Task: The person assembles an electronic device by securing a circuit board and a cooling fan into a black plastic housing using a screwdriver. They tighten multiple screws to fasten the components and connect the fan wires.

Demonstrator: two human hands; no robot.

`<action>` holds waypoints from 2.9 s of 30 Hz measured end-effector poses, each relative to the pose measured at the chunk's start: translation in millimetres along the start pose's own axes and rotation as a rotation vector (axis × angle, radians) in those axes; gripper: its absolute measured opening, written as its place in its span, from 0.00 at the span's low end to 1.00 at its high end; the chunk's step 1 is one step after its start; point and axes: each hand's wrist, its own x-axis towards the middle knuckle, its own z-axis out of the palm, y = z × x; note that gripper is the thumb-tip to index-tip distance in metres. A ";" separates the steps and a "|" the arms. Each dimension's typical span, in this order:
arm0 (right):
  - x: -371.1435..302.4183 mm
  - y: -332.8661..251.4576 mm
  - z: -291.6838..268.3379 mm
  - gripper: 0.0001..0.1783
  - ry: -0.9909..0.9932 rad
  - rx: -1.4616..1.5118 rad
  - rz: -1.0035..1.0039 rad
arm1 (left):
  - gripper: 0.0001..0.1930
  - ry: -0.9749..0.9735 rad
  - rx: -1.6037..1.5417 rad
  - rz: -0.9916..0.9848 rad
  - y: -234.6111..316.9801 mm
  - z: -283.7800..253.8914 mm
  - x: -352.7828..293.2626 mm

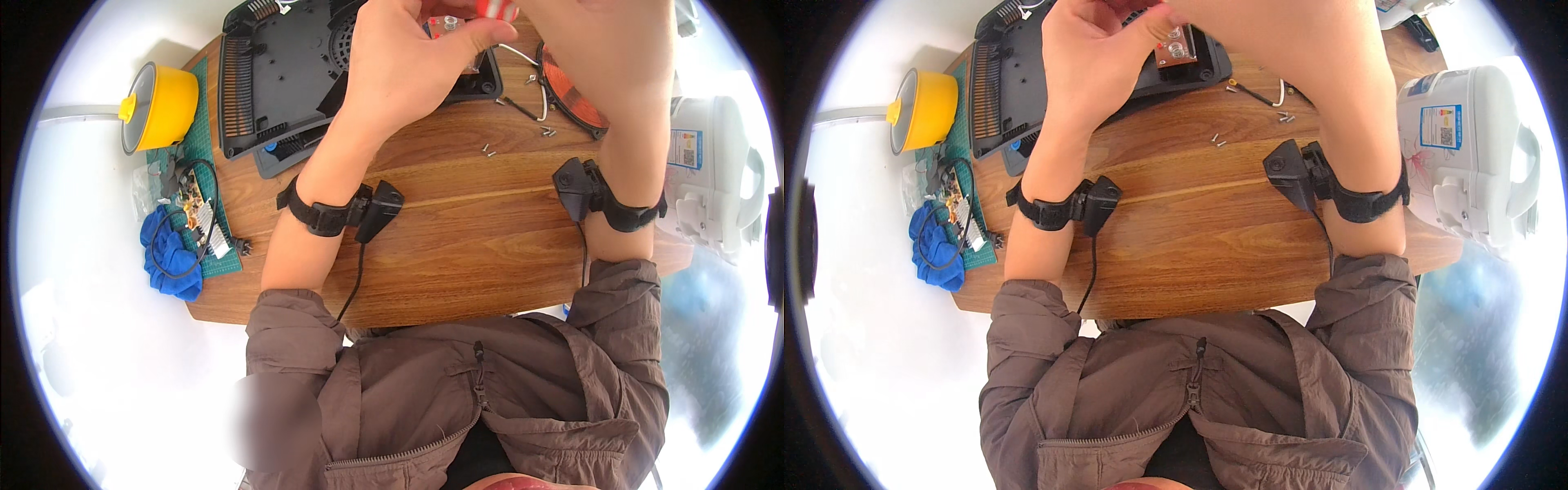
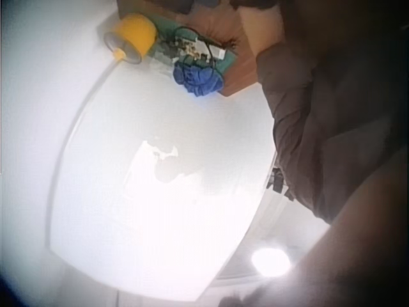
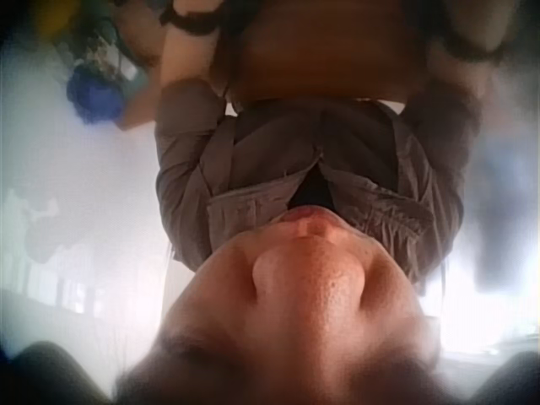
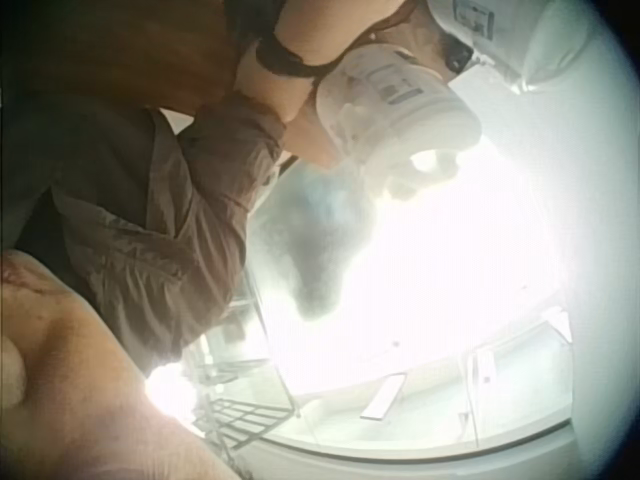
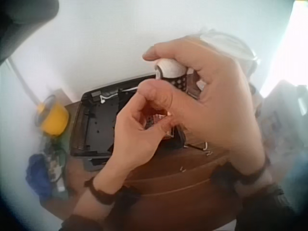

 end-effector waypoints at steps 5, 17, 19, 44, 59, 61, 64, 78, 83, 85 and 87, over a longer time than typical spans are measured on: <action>6.7 -24.8 -6.7 0.16 -0.169 0.083 0.068 | 0.18 -0.060 -0.080 -0.068 0.7 -7.6 -1.1; 4.2 -26.1 1.8 0.19 -0.065 0.028 0.046 | 0.19 -0.079 -0.039 0.071 -13.8 -4.3 -0.4; 3.3 -33.2 4.4 0.22 -0.081 0.107 0.103 | 0.18 -0.073 -0.088 0.083 -20.1 -7.1 -0.1; 2.4 -5.7 1.1 0.16 0.001 0.412 0.302 | 0.12 -0.056 0.077 -0.033 -4.2 4.2 -0.1; 1.9 4.3 -16.7 0.19 -0.240 0.508 0.241 | 0.14 -0.029 0.270 -0.066 10.5 0.2 -3.6; -3.3 20.6 -21.4 0.20 -0.236 0.493 0.189 | 0.17 -0.095 0.629 0.116 24.8 -10.9 -4.9; -3.6 21.6 -13.2 0.20 -0.197 0.463 0.174 | 0.21 -0.140 1.050 0.277 23.2 -61.0 -14.4; 9.5 -17.4 -20.9 0.18 -0.172 0.282 0.276 | 0.14 -0.266 1.612 -0.016 19.1 -79.6 -62.1; 2.5 3.3 -6.5 0.13 -0.053 0.076 0.197 | 0.14 -0.275 1.609 0.003 16.0 -80.3 -60.6; 1.8 7.9 6.7 0.13 0.010 -0.064 0.106 | 0.14 -0.269 1.616 0.007 14.2 -81.7 -62.6; 1.6 7.0 24.8 0.13 0.090 -0.157 -0.098 | 0.14 -0.258 1.641 -0.007 15.1 -82.9 -67.0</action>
